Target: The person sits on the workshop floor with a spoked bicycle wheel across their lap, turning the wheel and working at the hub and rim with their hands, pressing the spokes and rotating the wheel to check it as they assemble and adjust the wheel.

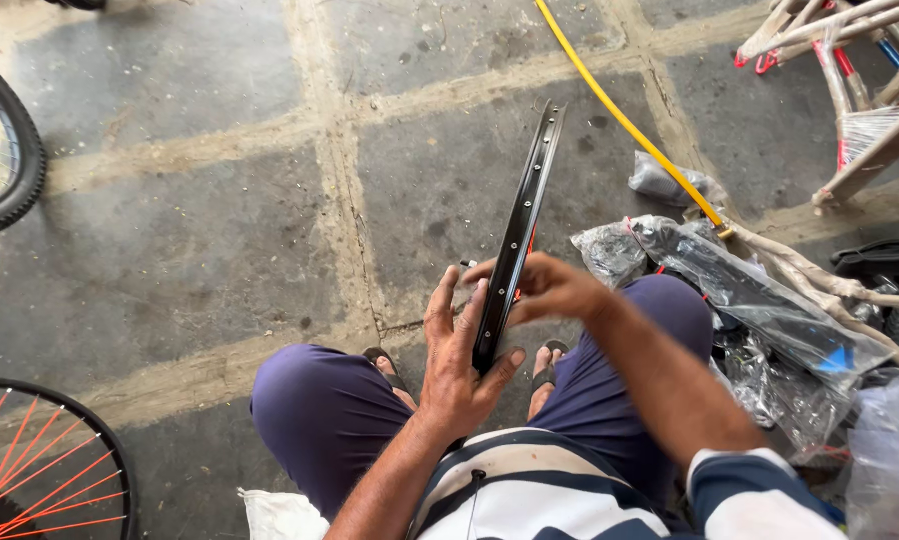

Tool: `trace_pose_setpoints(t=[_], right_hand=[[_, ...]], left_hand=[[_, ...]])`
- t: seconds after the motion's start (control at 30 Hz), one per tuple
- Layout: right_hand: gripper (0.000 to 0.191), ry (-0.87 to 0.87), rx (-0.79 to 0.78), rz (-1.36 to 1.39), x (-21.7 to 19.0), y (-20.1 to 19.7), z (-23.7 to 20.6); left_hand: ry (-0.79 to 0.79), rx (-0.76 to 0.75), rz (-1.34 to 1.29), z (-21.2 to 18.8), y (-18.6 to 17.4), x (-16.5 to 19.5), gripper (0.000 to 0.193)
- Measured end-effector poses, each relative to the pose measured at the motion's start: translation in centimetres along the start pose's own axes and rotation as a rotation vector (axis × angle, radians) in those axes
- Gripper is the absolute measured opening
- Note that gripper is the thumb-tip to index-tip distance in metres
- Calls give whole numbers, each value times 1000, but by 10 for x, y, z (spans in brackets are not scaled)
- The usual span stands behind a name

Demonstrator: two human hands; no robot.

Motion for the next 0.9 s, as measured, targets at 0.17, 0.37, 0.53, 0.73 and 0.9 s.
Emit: trace_pose_setpoints(t=[0.17, 0.37, 0.53, 0.73, 0.9], right_hand=[[41, -63, 123, -14, -7, -7, -5], [30, -567, 576, -1295, -45, 38, -20], [45, -808, 787, -1503, -55, 71, -18], [16, -539, 587, -620, -10, 35, -21], [30, -323, 465, -111, 8, 13, -28]], left_hand=[[-2, 37, 9, -4, -6, 1, 84], [-11, 80, -20, -9, -8, -9, 83], [20, 71, -13, -11, -6, -9, 86], [-5, 54, -34, -13, -9, -15, 85], [-25, 23, -50, -13, -11, -17, 85]])
Point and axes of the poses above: each hand's wrist, its own z-axis towards the middle knuckle, its own y-axis out of the palm, x = y × z, the point moved 7 cm from there along z, towards the middle knuckle, and after that the axes turned 7 degrees about -y, right-handed, at the moved point
